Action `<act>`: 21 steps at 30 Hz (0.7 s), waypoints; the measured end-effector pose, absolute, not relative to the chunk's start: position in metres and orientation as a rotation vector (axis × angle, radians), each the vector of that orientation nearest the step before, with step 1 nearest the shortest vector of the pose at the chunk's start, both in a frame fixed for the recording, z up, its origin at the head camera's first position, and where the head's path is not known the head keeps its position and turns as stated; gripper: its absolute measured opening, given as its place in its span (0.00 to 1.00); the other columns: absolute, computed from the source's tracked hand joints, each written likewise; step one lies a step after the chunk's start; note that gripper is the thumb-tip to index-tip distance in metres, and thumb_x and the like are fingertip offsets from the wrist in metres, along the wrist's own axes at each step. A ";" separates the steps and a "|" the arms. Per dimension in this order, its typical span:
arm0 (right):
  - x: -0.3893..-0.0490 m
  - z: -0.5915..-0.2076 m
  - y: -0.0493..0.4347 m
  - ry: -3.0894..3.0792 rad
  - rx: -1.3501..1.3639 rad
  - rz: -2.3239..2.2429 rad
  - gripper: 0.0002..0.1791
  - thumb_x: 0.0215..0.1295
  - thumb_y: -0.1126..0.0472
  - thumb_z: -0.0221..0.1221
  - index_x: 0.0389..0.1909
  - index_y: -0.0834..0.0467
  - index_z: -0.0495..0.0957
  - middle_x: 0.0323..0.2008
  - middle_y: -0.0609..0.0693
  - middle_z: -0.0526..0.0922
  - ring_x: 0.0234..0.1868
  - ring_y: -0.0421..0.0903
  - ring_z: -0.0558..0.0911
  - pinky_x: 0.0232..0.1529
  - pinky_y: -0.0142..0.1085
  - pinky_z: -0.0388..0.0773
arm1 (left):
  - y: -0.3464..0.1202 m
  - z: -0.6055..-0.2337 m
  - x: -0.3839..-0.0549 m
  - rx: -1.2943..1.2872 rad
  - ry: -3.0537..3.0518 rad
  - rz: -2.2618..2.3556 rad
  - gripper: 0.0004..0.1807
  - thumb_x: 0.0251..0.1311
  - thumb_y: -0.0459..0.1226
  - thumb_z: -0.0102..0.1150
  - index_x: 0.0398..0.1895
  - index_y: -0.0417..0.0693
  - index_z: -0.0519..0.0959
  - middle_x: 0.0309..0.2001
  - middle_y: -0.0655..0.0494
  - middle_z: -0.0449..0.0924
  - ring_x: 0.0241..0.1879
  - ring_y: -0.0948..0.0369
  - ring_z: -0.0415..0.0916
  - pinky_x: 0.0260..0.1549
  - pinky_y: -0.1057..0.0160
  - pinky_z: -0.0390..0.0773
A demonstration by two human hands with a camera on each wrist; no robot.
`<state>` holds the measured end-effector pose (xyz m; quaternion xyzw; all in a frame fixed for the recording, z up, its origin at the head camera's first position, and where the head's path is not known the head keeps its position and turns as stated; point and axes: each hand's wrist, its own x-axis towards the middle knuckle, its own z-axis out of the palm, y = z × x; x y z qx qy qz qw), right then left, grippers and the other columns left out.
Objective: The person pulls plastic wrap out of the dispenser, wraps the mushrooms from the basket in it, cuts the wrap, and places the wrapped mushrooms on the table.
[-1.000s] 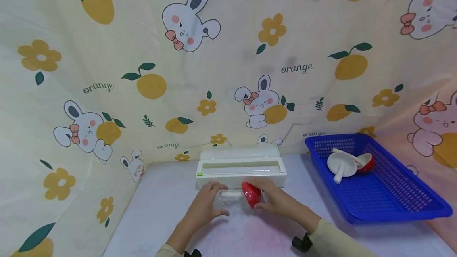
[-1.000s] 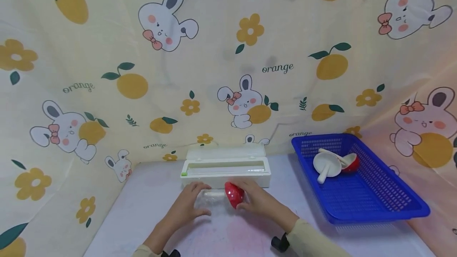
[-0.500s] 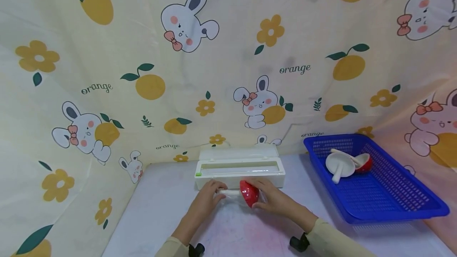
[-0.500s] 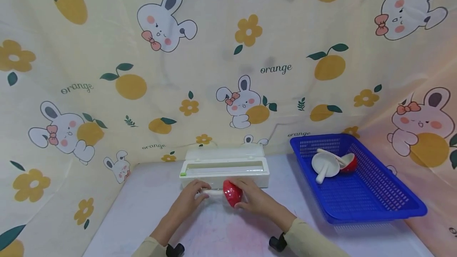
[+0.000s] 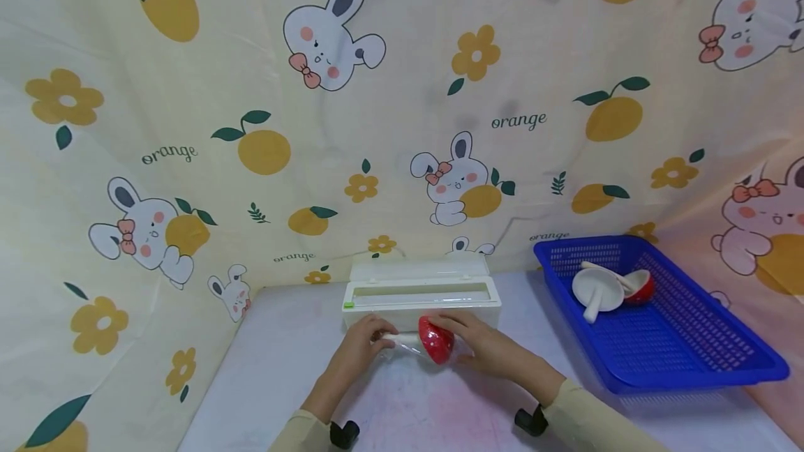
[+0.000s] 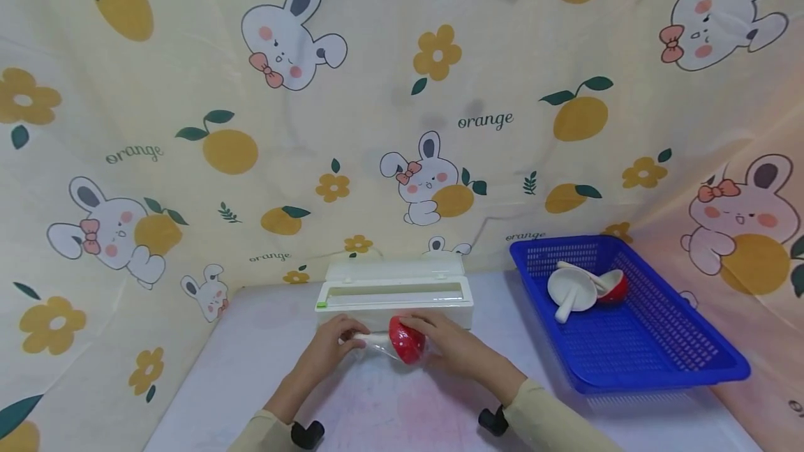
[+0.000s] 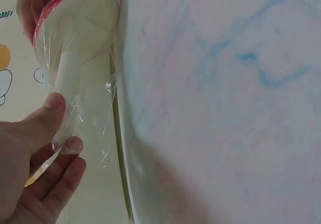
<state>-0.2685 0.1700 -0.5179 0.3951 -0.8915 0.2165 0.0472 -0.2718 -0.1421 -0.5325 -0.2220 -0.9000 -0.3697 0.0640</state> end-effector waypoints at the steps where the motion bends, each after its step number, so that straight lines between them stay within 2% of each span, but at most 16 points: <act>1: -0.269 -0.517 0.170 -2.709 1.214 0.651 0.54 0.57 0.70 0.79 0.82 0.48 0.64 0.78 0.54 0.68 0.76 0.59 0.70 0.65 0.52 0.80 | -0.142 -0.533 -0.272 -0.680 -2.712 -1.114 0.09 0.65 0.34 0.74 0.47 0.50 0.88 0.45 0.60 0.83 0.44 0.63 0.79 0.45 0.64 0.84; 7: -0.276 -0.513 0.166 -2.705 1.205 0.607 0.46 0.59 0.70 0.77 0.77 0.48 0.72 0.73 0.54 0.75 0.70 0.58 0.77 0.60 0.48 0.84 | -0.142 -0.535 -0.274 -0.694 -2.732 -1.118 0.10 0.64 0.33 0.75 0.47 0.48 0.87 0.47 0.58 0.82 0.45 0.60 0.79 0.47 0.59 0.84; 12: -0.280 -0.512 0.167 -2.746 1.179 0.591 0.42 0.60 0.68 0.77 0.74 0.46 0.76 0.72 0.52 0.77 0.69 0.57 0.79 0.61 0.48 0.84 | -0.145 -0.538 -0.274 -0.716 -2.764 -1.137 0.13 0.62 0.35 0.78 0.47 0.51 0.86 0.48 0.59 0.81 0.47 0.58 0.79 0.49 0.58 0.84; 21: -0.279 -0.516 0.166 -2.689 1.244 0.598 0.42 0.59 0.69 0.77 0.75 0.49 0.75 0.73 0.55 0.75 0.72 0.58 0.76 0.63 0.49 0.82 | -0.142 -0.541 -0.275 -0.642 -2.801 -1.061 0.09 0.63 0.37 0.77 0.44 0.53 0.88 0.43 0.62 0.82 0.41 0.64 0.78 0.43 0.65 0.83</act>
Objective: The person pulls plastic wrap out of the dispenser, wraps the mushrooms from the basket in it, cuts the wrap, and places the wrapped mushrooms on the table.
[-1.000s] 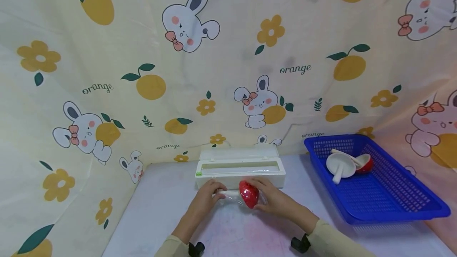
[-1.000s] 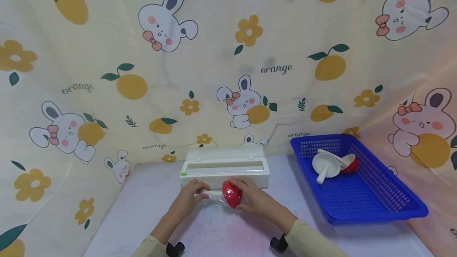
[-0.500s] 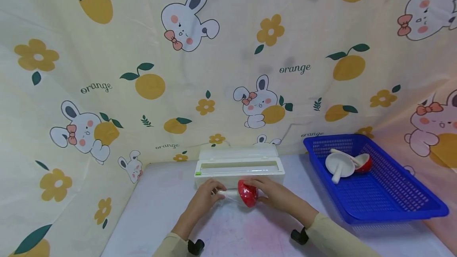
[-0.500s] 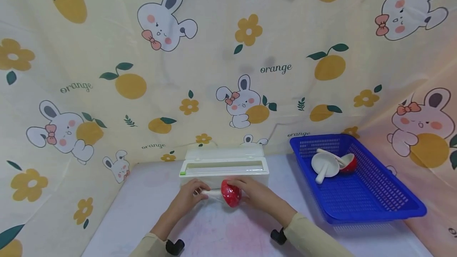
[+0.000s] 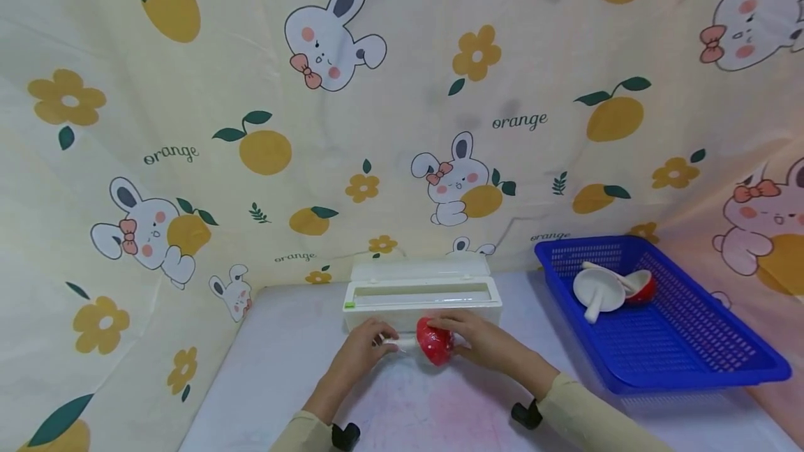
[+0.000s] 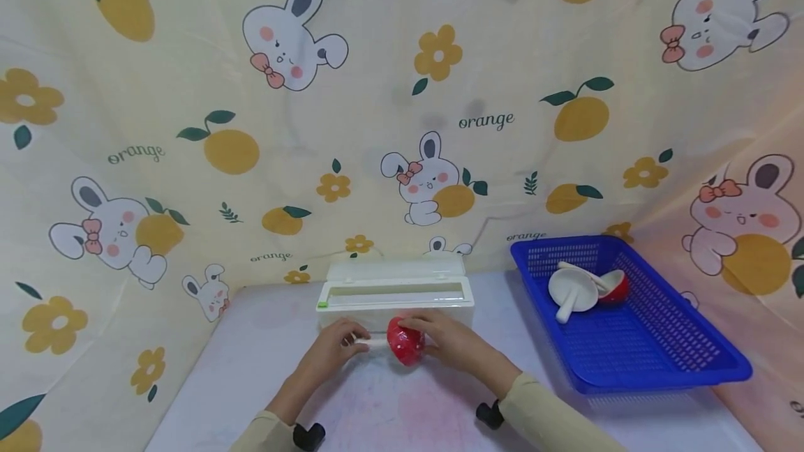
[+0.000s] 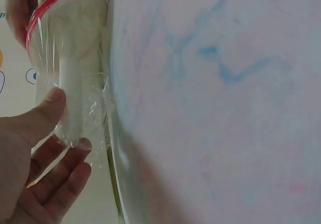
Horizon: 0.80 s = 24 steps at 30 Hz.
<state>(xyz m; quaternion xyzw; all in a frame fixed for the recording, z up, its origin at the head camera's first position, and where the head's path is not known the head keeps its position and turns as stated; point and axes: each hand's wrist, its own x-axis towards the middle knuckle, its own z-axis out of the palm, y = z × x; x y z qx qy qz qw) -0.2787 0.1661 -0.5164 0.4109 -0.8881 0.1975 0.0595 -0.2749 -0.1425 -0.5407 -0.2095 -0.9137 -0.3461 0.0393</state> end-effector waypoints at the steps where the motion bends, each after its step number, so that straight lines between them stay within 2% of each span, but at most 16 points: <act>1: -0.278 -0.518 0.165 -2.679 1.259 0.603 0.43 0.60 0.69 0.77 0.76 0.49 0.74 0.74 0.56 0.74 0.72 0.59 0.76 0.63 0.49 0.82 | -0.142 -0.542 -0.275 -0.625 -2.805 -1.036 0.09 0.62 0.38 0.77 0.44 0.53 0.88 0.42 0.62 0.82 0.40 0.64 0.79 0.42 0.65 0.83; 10: -0.271 -0.522 0.157 -2.654 1.334 0.553 0.48 0.58 0.53 0.81 0.80 0.48 0.70 0.77 0.57 0.70 0.76 0.59 0.70 0.69 0.56 0.76 | -0.145 -0.550 -0.266 -0.528 -2.862 -0.929 0.08 0.63 0.36 0.77 0.43 0.55 0.88 0.44 0.59 0.85 0.41 0.61 0.83 0.43 0.59 0.85; 14: -0.271 -0.519 0.154 -2.692 1.277 0.551 0.46 0.61 0.48 0.78 0.79 0.45 0.71 0.77 0.55 0.69 0.77 0.57 0.69 0.72 0.58 0.73 | -0.148 -0.549 -0.264 -0.519 -2.878 -0.922 0.07 0.67 0.37 0.73 0.45 0.57 0.88 0.48 0.58 0.83 0.43 0.60 0.84 0.44 0.55 0.85; 18: -0.272 -0.516 0.152 -2.724 1.230 0.617 0.40 0.65 0.47 0.76 0.77 0.43 0.73 0.76 0.52 0.71 0.76 0.55 0.69 0.73 0.60 0.70 | -0.155 -0.546 -0.261 -0.470 -2.865 -0.941 0.06 0.71 0.39 0.70 0.47 0.58 0.88 0.52 0.57 0.82 0.46 0.59 0.85 0.44 0.53 0.85; 21: -0.273 -0.515 0.149 -2.741 1.213 0.667 0.38 0.66 0.48 0.75 0.76 0.43 0.74 0.74 0.50 0.73 0.76 0.53 0.69 0.72 0.60 0.71 | -0.164 -0.544 -0.259 -0.436 -2.785 -0.975 0.04 0.72 0.38 0.69 0.46 0.57 0.87 0.50 0.58 0.83 0.44 0.61 0.84 0.42 0.56 0.85; 24: -0.273 -0.512 0.146 -2.758 1.187 0.687 0.37 0.67 0.48 0.74 0.76 0.42 0.74 0.72 0.47 0.74 0.74 0.51 0.70 0.69 0.56 0.76 | -0.174 -0.543 -0.259 -0.359 -2.653 -1.013 0.03 0.71 0.35 0.69 0.43 0.54 0.85 0.41 0.61 0.81 0.39 0.63 0.81 0.37 0.63 0.83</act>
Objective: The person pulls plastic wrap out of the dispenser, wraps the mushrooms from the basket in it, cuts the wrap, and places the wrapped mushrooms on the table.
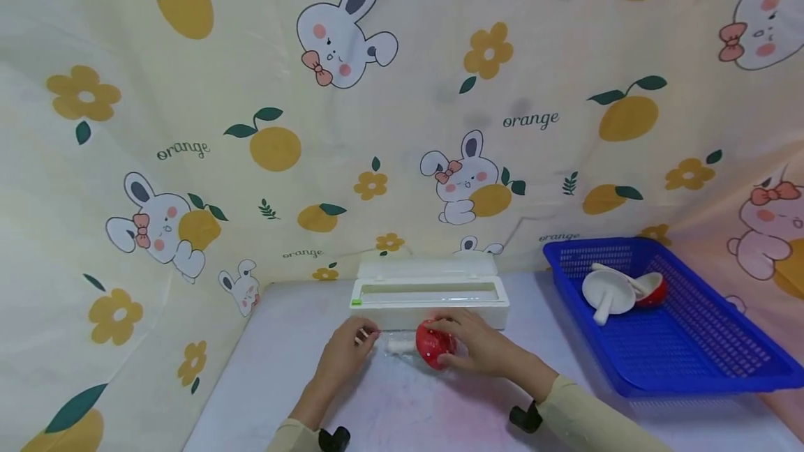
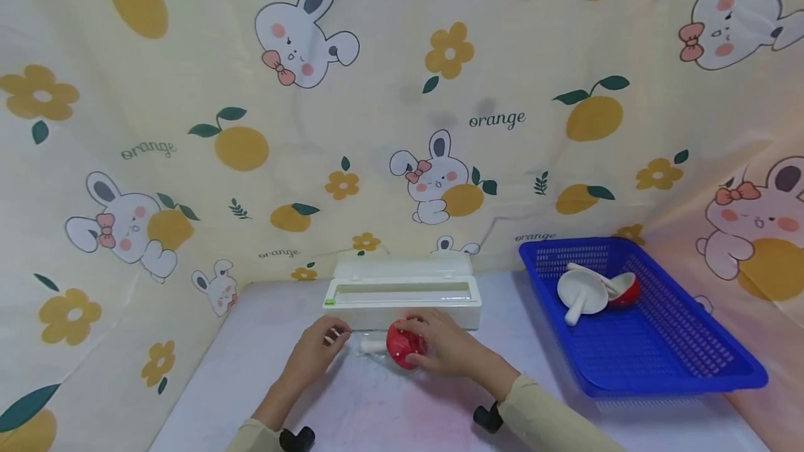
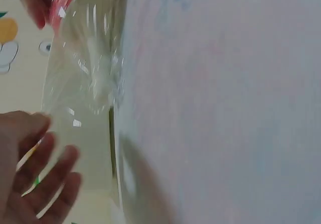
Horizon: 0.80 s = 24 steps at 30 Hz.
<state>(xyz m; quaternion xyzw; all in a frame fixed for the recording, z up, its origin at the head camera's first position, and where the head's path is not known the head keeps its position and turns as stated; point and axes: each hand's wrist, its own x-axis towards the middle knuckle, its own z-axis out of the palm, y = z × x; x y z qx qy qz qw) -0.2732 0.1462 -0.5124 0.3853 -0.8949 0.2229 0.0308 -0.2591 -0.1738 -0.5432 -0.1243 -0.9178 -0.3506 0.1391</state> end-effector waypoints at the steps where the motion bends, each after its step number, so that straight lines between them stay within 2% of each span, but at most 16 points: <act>1: -0.274 -0.512 0.145 -2.758 1.179 0.693 0.36 0.68 0.49 0.74 0.75 0.42 0.74 0.72 0.46 0.75 0.73 0.50 0.71 0.67 0.54 0.78 | -0.176 -0.543 -0.260 -0.330 -2.600 -1.023 0.04 0.71 0.34 0.69 0.42 0.52 0.83 0.38 0.60 0.80 0.38 0.62 0.80 0.36 0.64 0.82; 3: -0.275 -0.509 0.144 -2.739 1.176 0.692 0.33 0.69 0.49 0.74 0.73 0.43 0.76 0.70 0.46 0.77 0.71 0.49 0.73 0.64 0.52 0.81 | -0.181 -0.543 -0.263 -0.245 -2.511 -1.055 0.05 0.70 0.35 0.70 0.42 0.49 0.81 0.36 0.58 0.76 0.38 0.59 0.78 0.36 0.65 0.80; 5: -0.277 -0.507 0.142 -2.710 1.183 0.693 0.29 0.69 0.50 0.73 0.70 0.45 0.79 0.68 0.47 0.78 0.69 0.49 0.75 0.62 0.51 0.83 | -0.184 -0.542 -0.267 -0.165 -2.451 -1.096 0.11 0.70 0.38 0.71 0.46 0.46 0.78 0.39 0.53 0.73 0.41 0.53 0.76 0.39 0.62 0.79; 7: -0.280 -0.505 0.139 -2.681 1.194 0.690 0.26 0.70 0.51 0.73 0.67 0.47 0.82 0.66 0.49 0.80 0.67 0.49 0.76 0.60 0.50 0.84 | -0.187 -0.542 -0.273 -0.112 -2.433 -1.146 0.21 0.69 0.42 0.73 0.55 0.43 0.75 0.47 0.47 0.74 0.49 0.47 0.75 0.47 0.56 0.80; 10: -0.284 -0.502 0.136 -2.663 1.208 0.688 0.23 0.71 0.51 0.72 0.64 0.49 0.83 0.64 0.49 0.81 0.66 0.49 0.77 0.57 0.48 0.85 | -0.190 -0.544 -0.281 -0.048 -2.474 -1.267 0.38 0.67 0.50 0.74 0.71 0.42 0.67 0.64 0.40 0.71 0.64 0.42 0.71 0.61 0.44 0.77; 12: -0.287 -0.501 0.133 -2.655 1.218 0.686 0.22 0.71 0.52 0.71 0.63 0.51 0.84 0.64 0.49 0.81 0.65 0.49 0.78 0.56 0.48 0.86 | -0.191 -0.545 -0.287 -0.013 -2.521 -1.338 0.47 0.66 0.54 0.74 0.79 0.43 0.62 0.73 0.38 0.66 0.72 0.40 0.67 0.68 0.38 0.72; 14: -0.290 -0.499 0.131 -2.649 1.232 0.681 0.21 0.72 0.53 0.71 0.63 0.53 0.84 0.63 0.49 0.82 0.64 0.50 0.78 0.56 0.49 0.85 | -0.191 -0.547 -0.293 0.020 -2.564 -1.393 0.53 0.64 0.57 0.75 0.82 0.44 0.58 0.78 0.38 0.63 0.76 0.39 0.64 0.72 0.36 0.68; 17: -0.295 -0.497 0.128 -2.640 1.250 0.674 0.20 0.73 0.55 0.70 0.62 0.54 0.85 0.61 0.49 0.83 0.64 0.51 0.78 0.58 0.52 0.84 | -0.189 -0.550 -0.302 0.034 -2.591 -1.433 0.57 0.61 0.59 0.76 0.84 0.46 0.57 0.79 0.39 0.64 0.77 0.39 0.63 0.74 0.36 0.65; 24: -0.307 -0.493 0.121 -2.714 1.182 0.796 0.19 0.76 0.55 0.67 0.63 0.52 0.83 0.62 0.47 0.83 0.66 0.50 0.77 0.64 0.54 0.80 | -0.184 -0.552 -0.313 0.027 -2.577 -1.456 0.55 0.59 0.54 0.79 0.83 0.46 0.60 0.78 0.39 0.66 0.77 0.41 0.65 0.74 0.37 0.65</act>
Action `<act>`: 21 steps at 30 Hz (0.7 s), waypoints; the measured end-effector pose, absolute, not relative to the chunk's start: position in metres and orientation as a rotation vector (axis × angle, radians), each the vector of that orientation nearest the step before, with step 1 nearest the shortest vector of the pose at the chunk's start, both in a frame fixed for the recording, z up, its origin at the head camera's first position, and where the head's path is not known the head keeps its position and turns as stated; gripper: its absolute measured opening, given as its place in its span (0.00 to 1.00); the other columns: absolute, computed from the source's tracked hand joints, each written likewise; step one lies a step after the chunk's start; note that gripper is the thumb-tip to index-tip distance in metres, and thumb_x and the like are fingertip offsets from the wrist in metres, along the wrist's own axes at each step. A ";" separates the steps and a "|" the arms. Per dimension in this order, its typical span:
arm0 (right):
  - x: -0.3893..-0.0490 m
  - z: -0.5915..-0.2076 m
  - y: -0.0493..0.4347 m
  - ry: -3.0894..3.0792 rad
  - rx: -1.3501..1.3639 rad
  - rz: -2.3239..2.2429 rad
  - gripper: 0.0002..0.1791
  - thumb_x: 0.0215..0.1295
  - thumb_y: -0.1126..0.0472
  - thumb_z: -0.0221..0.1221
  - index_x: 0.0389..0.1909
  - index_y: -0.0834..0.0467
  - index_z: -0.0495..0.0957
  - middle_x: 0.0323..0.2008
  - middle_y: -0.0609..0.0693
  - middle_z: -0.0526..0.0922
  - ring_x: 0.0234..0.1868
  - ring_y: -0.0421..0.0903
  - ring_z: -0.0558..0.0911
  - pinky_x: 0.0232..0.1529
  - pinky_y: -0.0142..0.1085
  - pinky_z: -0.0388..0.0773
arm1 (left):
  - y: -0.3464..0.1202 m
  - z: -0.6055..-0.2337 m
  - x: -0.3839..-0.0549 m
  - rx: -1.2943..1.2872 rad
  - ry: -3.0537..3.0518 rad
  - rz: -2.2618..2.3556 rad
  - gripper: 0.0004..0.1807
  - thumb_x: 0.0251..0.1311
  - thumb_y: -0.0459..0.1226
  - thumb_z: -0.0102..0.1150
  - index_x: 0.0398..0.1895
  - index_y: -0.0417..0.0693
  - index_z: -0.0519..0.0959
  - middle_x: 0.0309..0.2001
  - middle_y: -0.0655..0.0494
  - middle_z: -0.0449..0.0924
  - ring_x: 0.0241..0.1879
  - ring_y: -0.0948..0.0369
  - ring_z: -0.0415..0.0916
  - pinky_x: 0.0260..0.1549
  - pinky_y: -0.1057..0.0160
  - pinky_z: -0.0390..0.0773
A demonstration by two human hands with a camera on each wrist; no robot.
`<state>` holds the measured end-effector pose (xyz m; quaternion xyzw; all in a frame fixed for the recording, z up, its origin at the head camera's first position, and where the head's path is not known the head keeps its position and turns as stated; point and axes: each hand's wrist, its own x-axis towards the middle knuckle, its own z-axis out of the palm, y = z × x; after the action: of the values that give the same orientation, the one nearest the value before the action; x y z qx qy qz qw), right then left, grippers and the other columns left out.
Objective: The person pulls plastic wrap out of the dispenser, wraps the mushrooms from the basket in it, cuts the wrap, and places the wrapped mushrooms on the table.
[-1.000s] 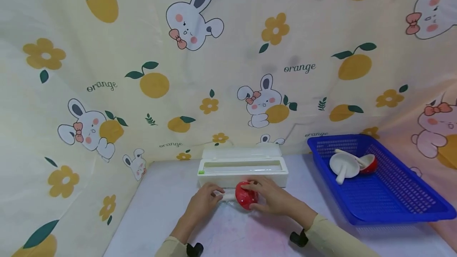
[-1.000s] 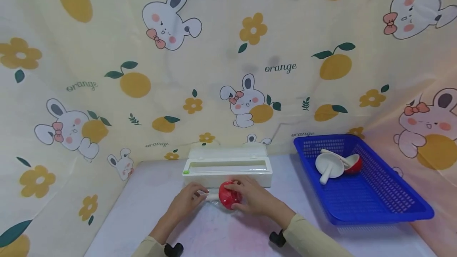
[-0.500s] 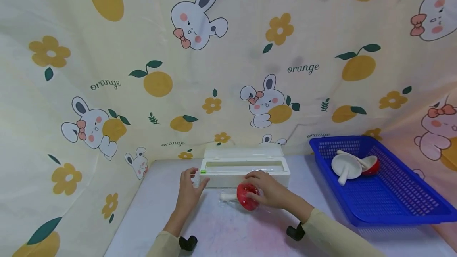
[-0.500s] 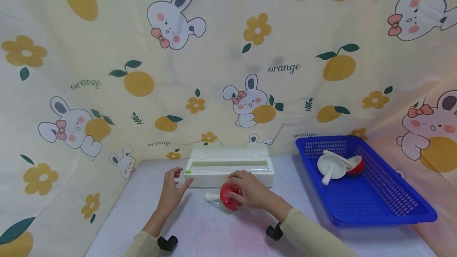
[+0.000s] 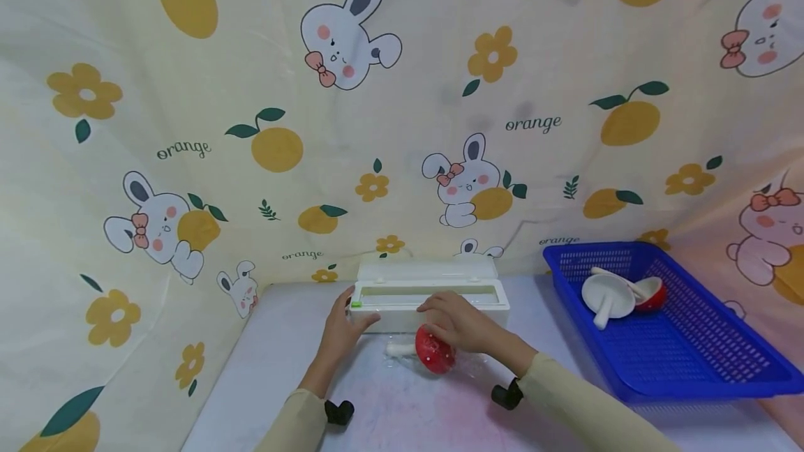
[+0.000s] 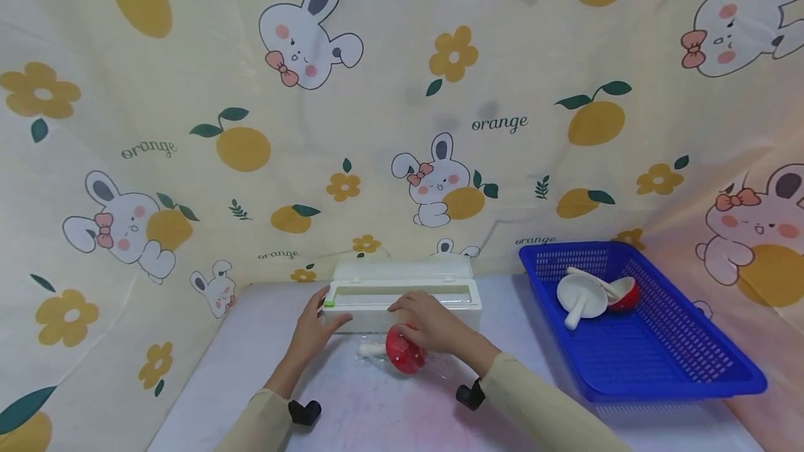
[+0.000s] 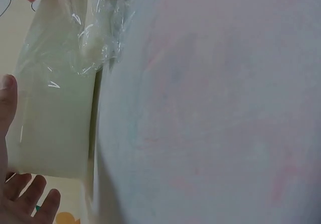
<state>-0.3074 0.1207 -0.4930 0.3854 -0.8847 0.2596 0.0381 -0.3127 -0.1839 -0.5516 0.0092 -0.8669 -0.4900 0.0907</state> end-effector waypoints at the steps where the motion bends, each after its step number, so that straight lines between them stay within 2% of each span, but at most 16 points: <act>1: -0.309 -0.493 0.119 -2.729 1.162 0.820 0.19 0.76 0.55 0.66 0.64 0.51 0.82 0.62 0.46 0.82 0.67 0.50 0.76 0.65 0.54 0.80 | -0.184 -0.552 -0.314 0.031 -2.578 -1.454 0.54 0.60 0.53 0.79 0.83 0.46 0.60 0.78 0.39 0.66 0.77 0.41 0.65 0.75 0.38 0.65; 5: -0.314 -0.490 0.114 -2.754 1.107 0.937 0.19 0.77 0.54 0.65 0.65 0.49 0.81 0.62 0.46 0.82 0.64 0.49 0.77 0.64 0.52 0.80 | -0.185 -0.554 -0.317 0.032 -2.580 -1.446 0.52 0.61 0.51 0.79 0.83 0.46 0.62 0.79 0.40 0.66 0.76 0.41 0.66 0.74 0.40 0.67; 12: -0.323 -0.486 0.103 -2.753 1.085 1.123 0.19 0.77 0.56 0.66 0.64 0.55 0.81 0.61 0.51 0.84 0.60 0.51 0.80 0.60 0.50 0.82 | -0.190 -0.554 -0.319 -0.036 -2.530 -1.475 0.49 0.59 0.47 0.81 0.82 0.52 0.67 0.78 0.42 0.68 0.74 0.41 0.70 0.72 0.43 0.71; 17: -0.331 -0.484 0.094 -2.757 1.044 1.181 0.18 0.76 0.57 0.67 0.63 0.56 0.83 0.58 0.50 0.86 0.55 0.46 0.82 0.54 0.44 0.83 | -0.195 -0.555 -0.321 -0.104 -2.543 -1.421 0.45 0.59 0.46 0.80 0.79 0.52 0.71 0.76 0.44 0.70 0.75 0.44 0.68 0.72 0.45 0.72; 21: -0.336 -0.481 0.086 -2.777 1.029 1.199 0.18 0.75 0.58 0.68 0.62 0.56 0.83 0.55 0.50 0.87 0.51 0.44 0.82 0.50 0.39 0.83 | -0.197 -0.553 -0.323 -0.122 -2.581 -1.356 0.46 0.58 0.48 0.80 0.79 0.52 0.72 0.81 0.47 0.64 0.80 0.43 0.62 0.75 0.42 0.66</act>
<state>-0.3365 0.0857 -0.4811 0.3218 -0.8689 0.3752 -0.0266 -0.3234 -0.1974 -0.5533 -0.0416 -0.8789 -0.4618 0.1117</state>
